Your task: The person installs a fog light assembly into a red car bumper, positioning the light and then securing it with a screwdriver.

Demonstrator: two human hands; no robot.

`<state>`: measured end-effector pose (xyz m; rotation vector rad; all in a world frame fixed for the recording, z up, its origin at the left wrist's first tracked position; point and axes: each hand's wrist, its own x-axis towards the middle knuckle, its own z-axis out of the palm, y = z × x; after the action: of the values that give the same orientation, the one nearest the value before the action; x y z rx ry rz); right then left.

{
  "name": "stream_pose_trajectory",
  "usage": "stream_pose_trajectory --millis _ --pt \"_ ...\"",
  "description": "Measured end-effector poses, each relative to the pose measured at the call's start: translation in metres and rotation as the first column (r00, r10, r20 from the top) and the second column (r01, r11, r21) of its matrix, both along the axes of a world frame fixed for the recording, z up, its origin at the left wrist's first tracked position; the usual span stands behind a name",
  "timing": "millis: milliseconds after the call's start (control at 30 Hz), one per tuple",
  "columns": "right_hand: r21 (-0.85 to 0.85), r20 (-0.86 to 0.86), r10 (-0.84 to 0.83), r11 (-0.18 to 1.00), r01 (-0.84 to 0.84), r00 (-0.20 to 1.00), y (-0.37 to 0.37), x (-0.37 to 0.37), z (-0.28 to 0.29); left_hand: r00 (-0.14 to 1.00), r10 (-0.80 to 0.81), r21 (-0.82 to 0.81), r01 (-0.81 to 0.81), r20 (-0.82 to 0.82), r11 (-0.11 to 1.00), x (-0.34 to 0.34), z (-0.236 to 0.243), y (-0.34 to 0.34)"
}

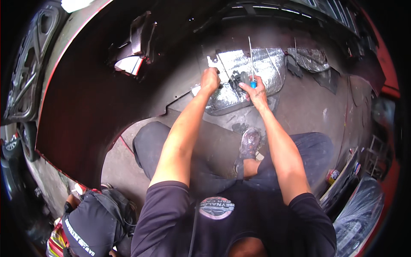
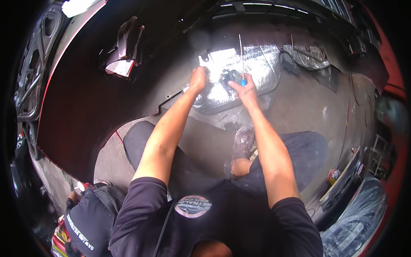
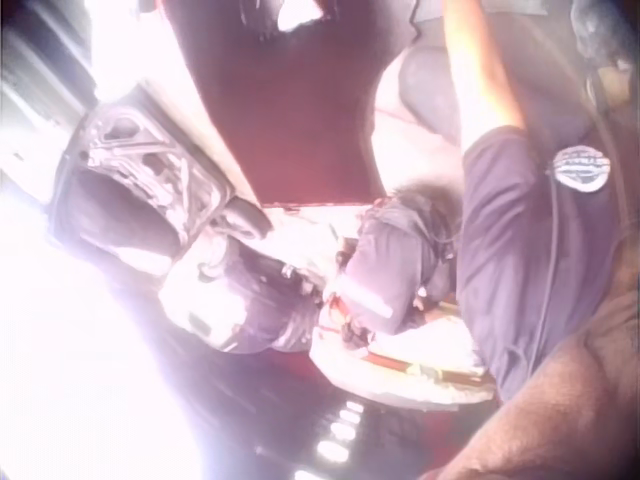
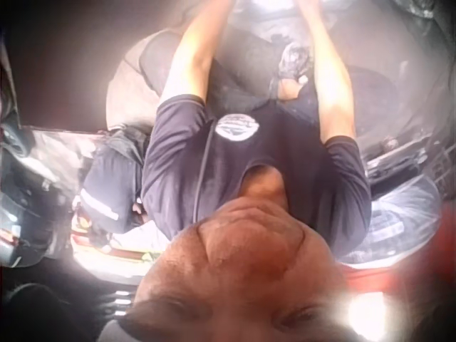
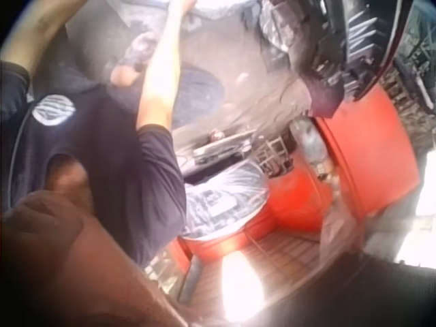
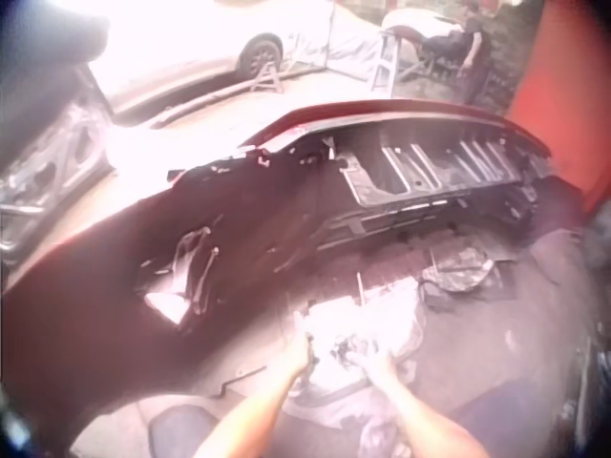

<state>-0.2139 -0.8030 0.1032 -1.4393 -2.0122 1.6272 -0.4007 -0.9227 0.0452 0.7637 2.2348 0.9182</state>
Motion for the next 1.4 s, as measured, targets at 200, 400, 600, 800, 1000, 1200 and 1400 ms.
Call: stream_pose_trajectory --millis 200,400,600,800,1000,1200,1400 --pt "0.164 0.019 0.008 0.986 -0.011 1.000 -0.001 0.005 -0.018 0.998 -0.010 0.141 0.001 0.062 0.990 -0.002 -0.009 0.013" --pt "0.107 0.027 -0.015 0.994 0.012 1.000 -0.011 -0.016 0.012 0.912 0.048 0.245 -0.160 0.407 0.956 -0.004 0.029 -0.008" --pt "0.154 -0.200 0.093 0.986 -0.063 0.975 -0.058 -0.042 0.038 0.662 0.006 0.267 -0.311 0.749 0.912 0.011 0.088 -0.040" --pt "-0.102 -0.296 -0.001 0.994 -0.030 0.955 -0.041 -0.047 0.020 0.468 0.097 0.227 -0.586 0.878 0.778 -0.026 0.103 -0.076" --pt "0.257 0.135 0.037 0.964 -0.071 0.990 0.023 0.017 -0.099 0.175 -0.233 0.281 -0.766 0.957 0.578 -0.032 0.163 -0.104" --pt "0.469 -0.019 0.275 0.851 -0.235 0.961 -0.034 -0.051 -0.013 0.159 -0.228 0.246 -0.869 0.961 0.429 -0.034 0.189 -0.135" --pt "0.159 -0.535 0.535 0.824 -0.543 0.655 -0.091 -0.139 0.185 0.310 -0.217 0.378 -0.788 0.925 0.486 -0.043 0.200 -0.141"
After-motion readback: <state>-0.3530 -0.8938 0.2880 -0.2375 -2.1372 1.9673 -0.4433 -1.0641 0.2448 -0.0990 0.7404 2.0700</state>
